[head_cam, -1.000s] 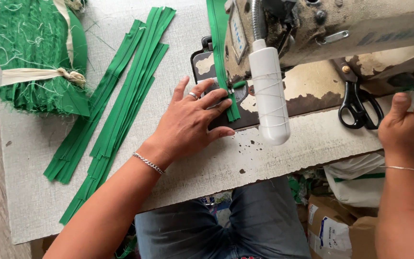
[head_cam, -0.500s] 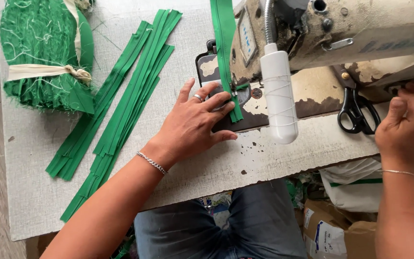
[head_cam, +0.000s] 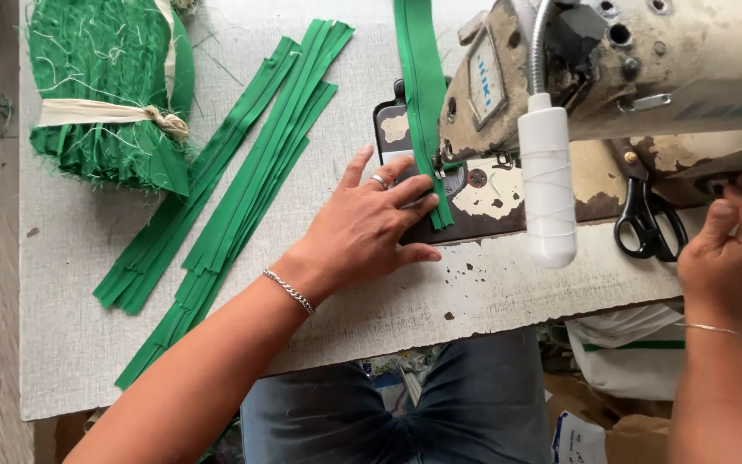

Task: The person is sewing long green fabric strips using an industrial sewing machine, repeatedly picking up new strips and feeding them through.

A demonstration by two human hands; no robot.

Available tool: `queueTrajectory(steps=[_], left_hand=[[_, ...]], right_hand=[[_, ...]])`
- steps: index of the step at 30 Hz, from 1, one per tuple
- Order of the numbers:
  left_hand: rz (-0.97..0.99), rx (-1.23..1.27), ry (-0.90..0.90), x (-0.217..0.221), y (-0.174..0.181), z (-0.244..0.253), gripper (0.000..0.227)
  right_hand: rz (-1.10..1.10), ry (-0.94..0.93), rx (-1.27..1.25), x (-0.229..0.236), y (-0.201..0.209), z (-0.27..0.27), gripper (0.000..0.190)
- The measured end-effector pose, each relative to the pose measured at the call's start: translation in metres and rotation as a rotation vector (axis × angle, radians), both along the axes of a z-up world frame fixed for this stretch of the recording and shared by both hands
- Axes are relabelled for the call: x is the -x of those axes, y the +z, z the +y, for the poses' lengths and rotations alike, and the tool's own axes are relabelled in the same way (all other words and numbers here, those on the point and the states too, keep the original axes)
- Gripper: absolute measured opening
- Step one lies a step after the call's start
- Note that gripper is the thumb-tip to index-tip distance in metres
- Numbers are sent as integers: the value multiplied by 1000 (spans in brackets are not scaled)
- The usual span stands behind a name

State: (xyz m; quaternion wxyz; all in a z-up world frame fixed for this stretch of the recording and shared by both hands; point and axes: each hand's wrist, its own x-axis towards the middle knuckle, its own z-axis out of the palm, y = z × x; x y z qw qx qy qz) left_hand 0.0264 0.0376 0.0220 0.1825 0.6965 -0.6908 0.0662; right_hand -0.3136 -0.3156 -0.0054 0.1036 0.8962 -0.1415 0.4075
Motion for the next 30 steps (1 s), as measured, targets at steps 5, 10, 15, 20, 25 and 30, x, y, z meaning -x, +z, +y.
queueTrajectory(steps=[5,10,15,20,25,30], left_hand=[[-7,-18,5,2,-4,1,75],[-8,-1,-6,2,-1,6,74],[5,-24,-2,2,-4,6,75],[-2,-30,6,3,-5,5,74],[7,-19,34,2,-4,5,72],[31,-31,47,-1,-5,4,76]], right_hand=[[35,2,32,-2,6,2,51],[26,5,44,-7,9,4,52],[-5,2,49,-10,11,6,57],[25,-52,44,-3,5,3,50],[30,-63,-71,-7,11,15,58],[63,9,-112,-20,30,31,69]])
